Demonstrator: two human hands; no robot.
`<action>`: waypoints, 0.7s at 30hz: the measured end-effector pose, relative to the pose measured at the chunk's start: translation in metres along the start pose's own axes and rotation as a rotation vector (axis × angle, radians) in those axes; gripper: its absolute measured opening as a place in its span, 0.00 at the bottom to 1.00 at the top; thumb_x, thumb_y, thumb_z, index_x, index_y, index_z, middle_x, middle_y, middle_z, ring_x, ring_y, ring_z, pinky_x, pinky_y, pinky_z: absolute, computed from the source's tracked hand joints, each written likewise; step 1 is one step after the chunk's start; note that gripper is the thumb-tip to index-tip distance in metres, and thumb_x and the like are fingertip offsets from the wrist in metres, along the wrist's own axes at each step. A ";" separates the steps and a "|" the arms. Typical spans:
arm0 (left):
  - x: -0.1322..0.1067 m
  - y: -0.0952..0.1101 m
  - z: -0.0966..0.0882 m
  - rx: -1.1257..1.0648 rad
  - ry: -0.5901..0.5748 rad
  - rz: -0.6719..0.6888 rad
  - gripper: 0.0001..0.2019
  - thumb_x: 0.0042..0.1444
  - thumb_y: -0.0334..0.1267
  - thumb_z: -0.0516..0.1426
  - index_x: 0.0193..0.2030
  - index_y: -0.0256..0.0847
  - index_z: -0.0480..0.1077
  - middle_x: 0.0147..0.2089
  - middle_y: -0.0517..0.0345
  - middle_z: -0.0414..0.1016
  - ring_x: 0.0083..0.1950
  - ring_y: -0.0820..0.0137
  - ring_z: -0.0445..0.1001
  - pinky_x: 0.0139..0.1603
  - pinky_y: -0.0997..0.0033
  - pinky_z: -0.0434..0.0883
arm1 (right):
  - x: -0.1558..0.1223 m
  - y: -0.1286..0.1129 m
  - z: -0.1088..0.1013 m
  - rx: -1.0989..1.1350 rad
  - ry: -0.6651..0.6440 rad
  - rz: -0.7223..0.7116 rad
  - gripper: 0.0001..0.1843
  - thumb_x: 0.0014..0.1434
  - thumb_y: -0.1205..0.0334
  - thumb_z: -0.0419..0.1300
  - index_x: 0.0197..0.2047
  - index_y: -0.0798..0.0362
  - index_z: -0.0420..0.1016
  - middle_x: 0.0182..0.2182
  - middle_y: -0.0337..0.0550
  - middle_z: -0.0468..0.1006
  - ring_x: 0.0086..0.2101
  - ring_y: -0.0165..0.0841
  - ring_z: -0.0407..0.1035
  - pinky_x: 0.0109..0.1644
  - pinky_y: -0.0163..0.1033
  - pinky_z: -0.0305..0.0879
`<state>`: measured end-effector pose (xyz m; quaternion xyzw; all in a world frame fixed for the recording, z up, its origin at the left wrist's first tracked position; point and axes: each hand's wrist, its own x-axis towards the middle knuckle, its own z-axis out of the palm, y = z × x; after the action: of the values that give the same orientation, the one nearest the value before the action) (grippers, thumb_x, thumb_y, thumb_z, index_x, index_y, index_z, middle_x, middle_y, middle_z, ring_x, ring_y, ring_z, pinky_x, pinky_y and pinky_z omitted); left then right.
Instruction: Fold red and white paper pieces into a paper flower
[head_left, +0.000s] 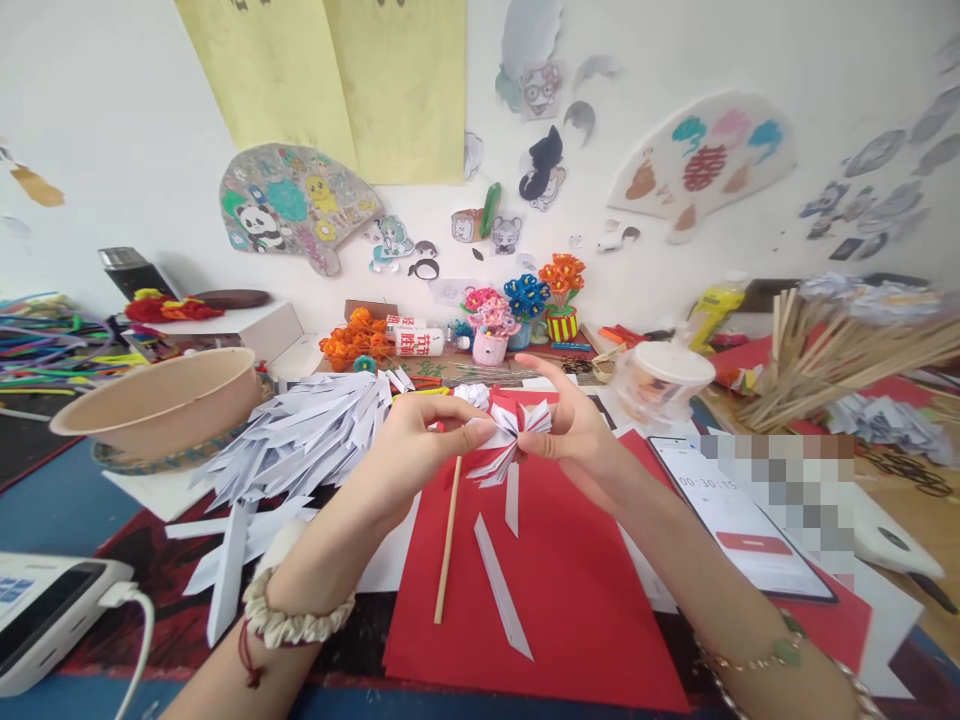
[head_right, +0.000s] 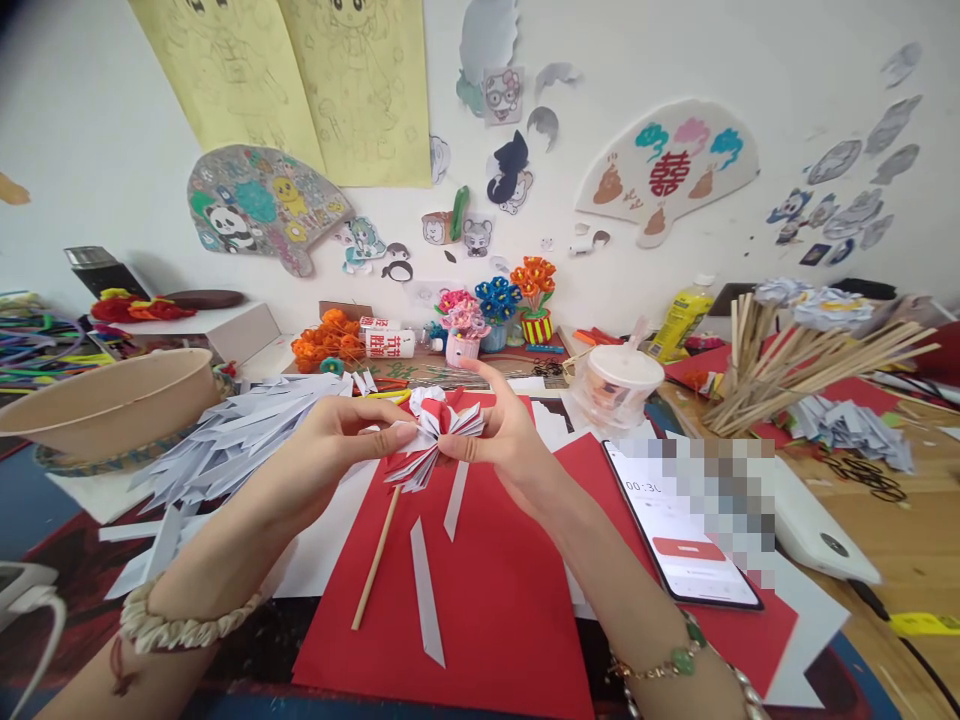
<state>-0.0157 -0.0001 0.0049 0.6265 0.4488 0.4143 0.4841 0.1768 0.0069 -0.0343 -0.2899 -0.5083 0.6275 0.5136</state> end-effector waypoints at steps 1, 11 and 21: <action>0.000 0.001 -0.001 0.005 -0.014 0.013 0.10 0.48 0.44 0.66 0.25 0.39 0.80 0.31 0.52 0.81 0.34 0.64 0.73 0.40 0.64 0.67 | 0.000 0.000 0.000 0.010 -0.004 -0.003 0.53 0.44 0.61 0.78 0.68 0.45 0.55 0.28 0.35 0.84 0.28 0.36 0.78 0.37 0.43 0.77; -0.001 0.003 0.004 0.332 0.067 0.332 0.06 0.54 0.40 0.65 0.32 0.41 0.81 0.30 0.57 0.81 0.30 0.69 0.69 0.33 0.68 0.61 | 0.001 -0.005 -0.001 0.044 0.020 -0.023 0.51 0.46 0.63 0.76 0.67 0.49 0.53 0.28 0.36 0.83 0.27 0.33 0.76 0.34 0.39 0.74; -0.006 0.003 0.010 0.332 0.113 0.298 0.09 0.57 0.39 0.62 0.27 0.40 0.77 0.30 0.58 0.79 0.32 0.68 0.69 0.39 0.65 0.63 | 0.000 -0.006 0.000 0.051 0.010 -0.057 0.55 0.46 0.65 0.76 0.69 0.47 0.49 0.30 0.36 0.84 0.28 0.33 0.77 0.38 0.39 0.75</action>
<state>-0.0074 -0.0082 0.0052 0.7329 0.4398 0.4359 0.2820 0.1789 0.0064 -0.0290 -0.2652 -0.4976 0.6240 0.5409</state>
